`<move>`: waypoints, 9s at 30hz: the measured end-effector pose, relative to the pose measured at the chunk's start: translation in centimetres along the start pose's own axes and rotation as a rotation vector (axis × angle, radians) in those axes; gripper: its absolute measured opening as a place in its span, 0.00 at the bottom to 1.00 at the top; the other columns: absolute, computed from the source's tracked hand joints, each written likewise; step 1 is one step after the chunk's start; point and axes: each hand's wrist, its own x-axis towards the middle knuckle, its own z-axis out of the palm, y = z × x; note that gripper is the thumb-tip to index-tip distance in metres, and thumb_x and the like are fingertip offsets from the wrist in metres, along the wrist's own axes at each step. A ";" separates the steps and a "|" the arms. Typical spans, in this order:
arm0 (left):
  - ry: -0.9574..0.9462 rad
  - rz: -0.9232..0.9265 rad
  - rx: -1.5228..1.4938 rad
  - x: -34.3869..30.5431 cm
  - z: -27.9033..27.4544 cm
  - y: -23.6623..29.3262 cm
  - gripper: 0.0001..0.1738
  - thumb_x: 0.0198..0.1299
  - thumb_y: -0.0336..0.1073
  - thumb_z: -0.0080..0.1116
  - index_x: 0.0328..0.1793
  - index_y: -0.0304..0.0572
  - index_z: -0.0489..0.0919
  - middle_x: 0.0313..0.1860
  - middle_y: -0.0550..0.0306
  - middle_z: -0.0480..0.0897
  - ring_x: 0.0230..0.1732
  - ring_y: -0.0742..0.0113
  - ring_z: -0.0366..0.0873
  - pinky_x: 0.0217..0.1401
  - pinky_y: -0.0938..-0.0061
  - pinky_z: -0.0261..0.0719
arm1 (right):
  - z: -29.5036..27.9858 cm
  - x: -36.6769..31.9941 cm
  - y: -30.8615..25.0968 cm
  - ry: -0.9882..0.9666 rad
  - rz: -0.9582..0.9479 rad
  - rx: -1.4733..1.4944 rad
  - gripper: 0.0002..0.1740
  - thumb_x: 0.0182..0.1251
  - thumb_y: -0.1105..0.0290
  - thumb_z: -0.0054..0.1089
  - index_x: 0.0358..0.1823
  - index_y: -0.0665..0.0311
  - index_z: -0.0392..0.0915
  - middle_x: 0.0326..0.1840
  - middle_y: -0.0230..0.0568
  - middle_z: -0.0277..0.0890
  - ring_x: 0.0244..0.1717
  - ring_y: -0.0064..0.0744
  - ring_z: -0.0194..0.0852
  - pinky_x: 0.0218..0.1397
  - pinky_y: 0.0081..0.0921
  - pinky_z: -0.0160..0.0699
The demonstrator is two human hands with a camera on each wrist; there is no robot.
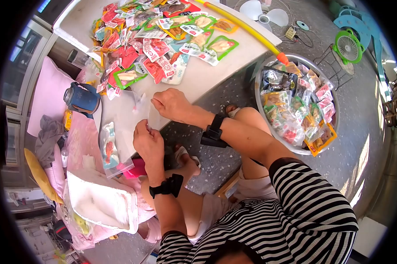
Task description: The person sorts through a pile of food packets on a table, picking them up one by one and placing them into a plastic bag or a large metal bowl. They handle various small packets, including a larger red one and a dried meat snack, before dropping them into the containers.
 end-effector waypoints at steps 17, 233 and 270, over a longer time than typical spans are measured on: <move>0.531 -0.258 -0.412 0.3 -3.3 -2.2 0.06 0.68 0.28 0.50 0.44 0.28 0.72 0.39 0.51 0.74 0.38 0.68 0.70 0.42 0.76 0.71 | -1.4 2.6 4.9 0.147 0.084 -0.690 0.17 0.53 0.63 0.67 0.38 0.67 0.77 0.42 0.45 0.75 0.46 0.40 0.73 0.41 0.35 0.77; 0.150 -0.004 -0.016 -1.5 0.3 0.2 0.13 0.54 0.26 0.57 0.47 0.37 0.82 0.29 0.50 0.73 0.33 0.49 0.75 0.33 0.58 0.74 | -0.1 -0.1 -0.8 -0.526 0.463 0.872 0.08 0.66 0.69 0.55 0.36 0.68 0.77 0.26 0.32 0.74 0.25 0.21 0.70 0.28 0.22 0.72; -0.048 -0.092 0.056 -1.6 0.1 -1.1 0.17 0.54 0.26 0.52 0.51 0.32 0.76 0.33 0.41 0.78 0.33 0.41 0.77 0.35 0.53 0.76 | 3.3 13.8 6.6 -0.054 0.051 -0.676 0.21 0.60 0.63 0.60 0.53 0.63 0.75 0.64 0.47 0.63 0.60 0.52 0.65 0.57 0.42 0.73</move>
